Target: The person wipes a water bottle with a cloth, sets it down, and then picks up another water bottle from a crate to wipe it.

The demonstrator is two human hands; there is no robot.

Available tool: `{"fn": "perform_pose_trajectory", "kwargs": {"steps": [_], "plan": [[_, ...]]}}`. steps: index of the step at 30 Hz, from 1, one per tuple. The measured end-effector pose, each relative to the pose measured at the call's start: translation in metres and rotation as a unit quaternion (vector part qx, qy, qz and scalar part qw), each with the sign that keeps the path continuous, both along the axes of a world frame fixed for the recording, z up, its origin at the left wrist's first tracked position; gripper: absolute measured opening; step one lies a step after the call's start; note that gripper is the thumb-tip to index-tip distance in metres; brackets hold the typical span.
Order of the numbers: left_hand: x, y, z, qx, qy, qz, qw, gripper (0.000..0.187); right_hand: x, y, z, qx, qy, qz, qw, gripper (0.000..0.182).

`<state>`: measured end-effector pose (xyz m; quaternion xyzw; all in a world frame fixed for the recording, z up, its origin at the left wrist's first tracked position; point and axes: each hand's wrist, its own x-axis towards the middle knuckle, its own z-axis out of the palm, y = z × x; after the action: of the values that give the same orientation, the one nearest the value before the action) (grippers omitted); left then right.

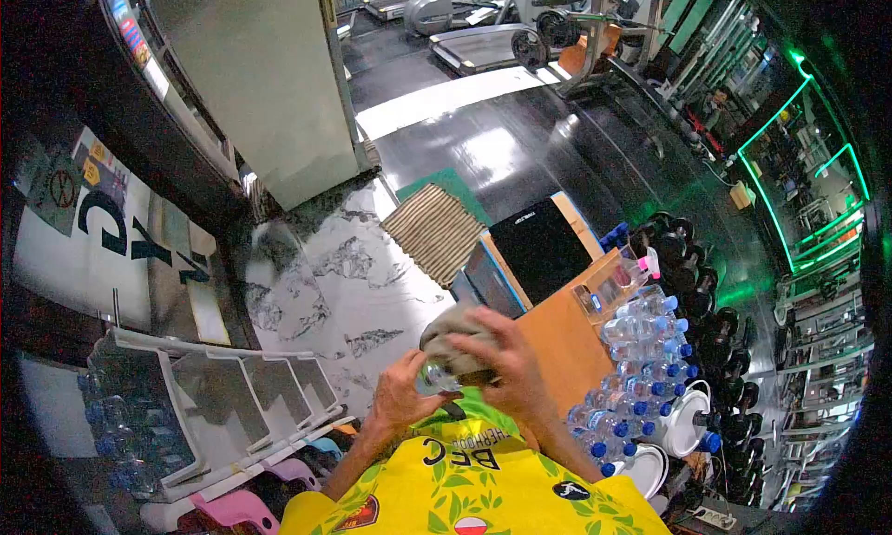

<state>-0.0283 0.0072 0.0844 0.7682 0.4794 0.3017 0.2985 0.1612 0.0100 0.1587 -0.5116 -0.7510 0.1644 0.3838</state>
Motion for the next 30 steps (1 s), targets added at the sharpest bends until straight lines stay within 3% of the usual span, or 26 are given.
{"fn": "perform_pose_trajectory", "kwargs": {"steps": [1,2,5,8,11,12,13,15,17,19,21,23,24,27,28,29,30], "plan": [[0.001,0.000,0.001,0.001,-0.018,-0.006,1.000,0.063,-0.004,-0.001,0.001,0.010,-0.092,0.010,0.996,0.049],[0.001,0.000,0.002,0.002,-0.037,-0.012,0.999,0.062,-0.004,-0.001,-0.002,0.011,-0.092,0.010,0.996,0.049],[-0.006,-0.003,0.001,-0.013,0.033,0.004,0.999,0.062,0.002,0.007,-0.019,-0.076,0.000,0.017,0.997,0.049],[-0.007,-0.009,0.005,0.005,0.058,0.009,0.998,0.063,0.011,0.009,-0.033,-0.207,0.162,-0.004,0.965,0.045],[-0.007,-0.012,-0.001,-0.003,0.026,0.023,0.999,0.063,0.011,0.007,-0.038,-0.153,0.215,-0.050,0.963,0.044],[-0.006,-0.012,-0.001,-0.004,0.026,0.023,0.999,0.063,0.010,0.005,-0.030,-0.107,0.226,-0.011,0.968,0.046],[-0.004,-0.010,0.000,-0.018,0.012,0.030,0.999,0.062,0.010,0.006,-0.027,-0.108,0.225,-0.013,0.968,0.046],[-0.001,-0.008,-0.002,-0.033,-0.005,0.033,0.999,0.062,0.010,0.011,-0.023,-0.038,0.046,0.125,0.990,0.049],[-0.002,-0.005,-0.007,-0.031,-0.015,0.036,0.999,0.061,0.008,0.010,-0.018,-0.037,-0.008,0.106,0.994,0.051],[-0.003,-0.001,-0.007,-0.018,-0.017,0.031,0.999,0.061,0.007,0.011,-0.019,-0.107,0.125,0.083,0.983,0.052],[-0.005,-0.008,-0.005,-0.015,-0.016,0.024,0.999,0.061,0.009,0.009,-0.031,-0.102,0.134,0.083,0.982,0.047],[-0.006,-0.008,0.000,-0.006,-0.005,0.010,1.000,0.062,0.013,0.012,-0.047,-0.192,0.262,0.050,0.944,0.041],[-0.007,-0.009,-0.001,-0.009,-0.004,0.011,1.000,0.062,0.019,0.014,-0.044,-0.298,0.250,0.026,0.921,0.033],[-0.008,-0.011,-0.006,-0.025,-0.009,0.013,1.000,0.064,0.017,0.019,-0.032,-0.306,0.314,0.032,0.898,0.039],[-0.008,-0.012,-0.008,-0.024,-0.022,0.027,0.999,0.065,0.004,0.019,-0.029,-0.033,0.285,0.077,0.955,0.046],[-0.006,-0.004,-0.009,-0.017,-0.038,0.037,0.998,0.066,0.001,0.023,-0.018,-0.028,0.283,0.081,0.955,0.046],[-0.007,-0.004,-0.009,-0.018,-0.039,0.040,0.998,0.066,-0.001,0.022,-0.004,-0.011,0.131,0.118,0.984,0.048]]}}
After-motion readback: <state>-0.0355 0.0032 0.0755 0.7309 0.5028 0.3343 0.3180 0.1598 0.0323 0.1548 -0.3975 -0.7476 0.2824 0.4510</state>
